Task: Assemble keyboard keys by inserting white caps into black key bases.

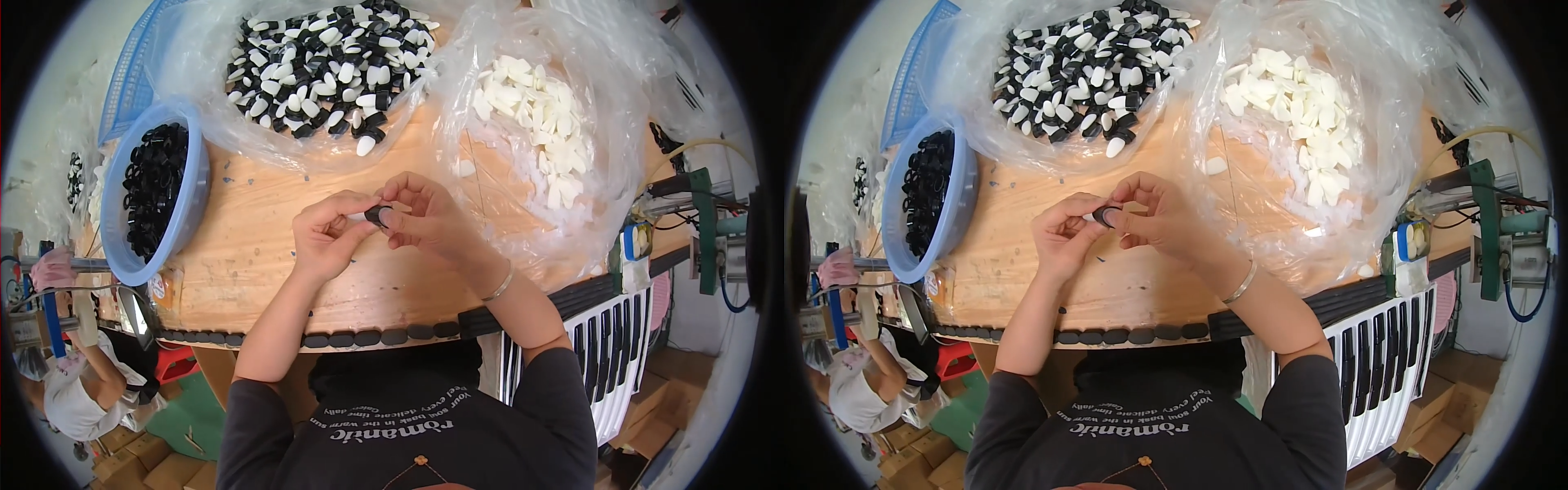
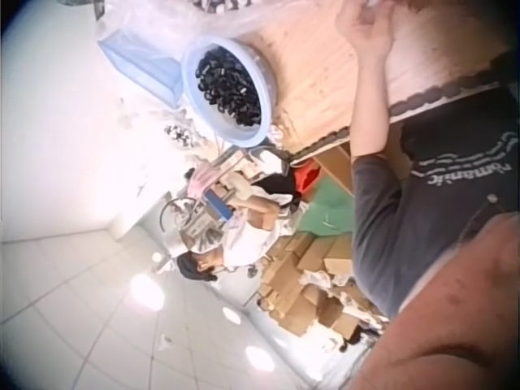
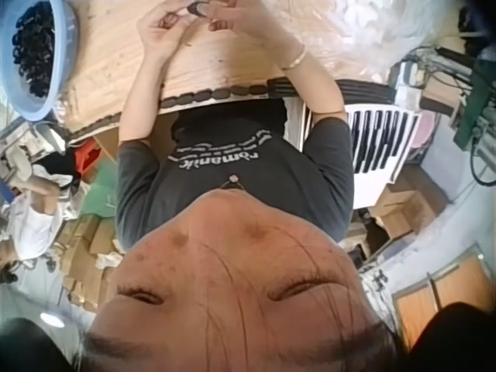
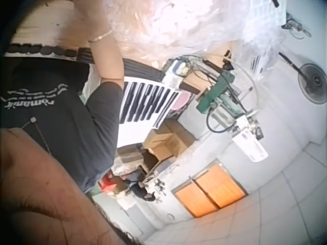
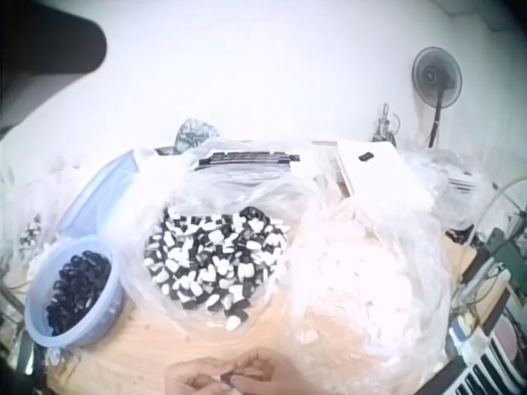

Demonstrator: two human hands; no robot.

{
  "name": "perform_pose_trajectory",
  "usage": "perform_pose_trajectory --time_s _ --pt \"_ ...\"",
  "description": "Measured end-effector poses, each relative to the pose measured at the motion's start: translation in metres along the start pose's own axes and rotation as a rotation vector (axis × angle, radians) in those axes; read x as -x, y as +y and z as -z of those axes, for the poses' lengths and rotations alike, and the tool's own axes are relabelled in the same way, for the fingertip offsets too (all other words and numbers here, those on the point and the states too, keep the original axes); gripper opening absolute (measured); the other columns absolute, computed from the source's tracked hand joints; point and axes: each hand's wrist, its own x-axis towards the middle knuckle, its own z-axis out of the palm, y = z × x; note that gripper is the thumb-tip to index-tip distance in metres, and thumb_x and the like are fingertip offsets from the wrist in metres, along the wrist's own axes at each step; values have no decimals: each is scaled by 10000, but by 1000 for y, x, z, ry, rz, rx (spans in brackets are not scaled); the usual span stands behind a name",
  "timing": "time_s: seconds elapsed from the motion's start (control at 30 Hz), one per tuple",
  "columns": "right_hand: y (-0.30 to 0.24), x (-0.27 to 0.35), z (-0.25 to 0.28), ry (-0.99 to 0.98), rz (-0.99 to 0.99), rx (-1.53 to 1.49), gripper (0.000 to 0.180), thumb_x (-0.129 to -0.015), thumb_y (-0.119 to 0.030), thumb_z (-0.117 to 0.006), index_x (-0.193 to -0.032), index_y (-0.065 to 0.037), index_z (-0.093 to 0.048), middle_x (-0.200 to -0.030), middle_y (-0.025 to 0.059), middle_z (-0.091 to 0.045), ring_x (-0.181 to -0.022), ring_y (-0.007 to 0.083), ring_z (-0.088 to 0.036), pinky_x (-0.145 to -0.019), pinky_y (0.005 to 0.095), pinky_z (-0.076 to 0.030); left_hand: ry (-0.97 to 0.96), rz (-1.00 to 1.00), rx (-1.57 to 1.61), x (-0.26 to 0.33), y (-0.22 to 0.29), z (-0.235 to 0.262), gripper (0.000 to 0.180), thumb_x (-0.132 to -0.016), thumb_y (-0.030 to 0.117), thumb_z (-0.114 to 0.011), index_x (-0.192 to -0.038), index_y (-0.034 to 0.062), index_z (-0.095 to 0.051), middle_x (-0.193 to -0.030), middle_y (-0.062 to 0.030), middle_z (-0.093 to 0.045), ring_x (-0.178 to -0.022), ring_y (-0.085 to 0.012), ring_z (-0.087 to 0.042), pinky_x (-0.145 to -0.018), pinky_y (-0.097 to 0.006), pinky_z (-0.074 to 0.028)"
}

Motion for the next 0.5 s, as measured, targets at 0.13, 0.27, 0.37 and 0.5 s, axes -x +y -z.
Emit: perform_pose_trajectory --time_s 0.13,0.27,0.37,0.5 --pt "3 -2 3 -68 -88 -85 215 -876 -104 -657 -1034 -85 -513 -965 0 -607 -763 79 -594 -613 237 -534 2 -91 -17 1 2 -5 275 -772 -163 -626 -1035 -81 -620 -1026 -165 -644 -933 -203 -636 -811 -266 -507" --pt "8 -8 13 -26 -157 -78 259 -882 -112 -651 -1097 -80 -510 -978 -9 -616 -791 76 -604 -640 220 -525 -43 -65 -68 -2 4 -1 259 -781 -146 -632 -1030 -78 -620 -1002 -156 -654 -941 -190 -633 -821 -269 -507" --pt "1 -12 9 66 -39 84 308 -886 -113 -645 -1165 -67 -522 -1026 5 -620 -828 78 -610 -655 205 -512 55 155 -203 -7 8 -1 254 -796 -128 -630 -1042 -68 -610 -985 -142 -659 -940 -173 -635 -827 -265 -505" --pt "11 -10 4 59 316 567 284 -901 -119 -627 -1169 -39 -582 -1051 46 -640 -837 91 -633 -642 195 -497 92 165 -153 -9 -1 0 268 -809 -113 -628 -1067 -48 -595 -978 -106 -661 -906 -144 -641 -813 -244 -504"
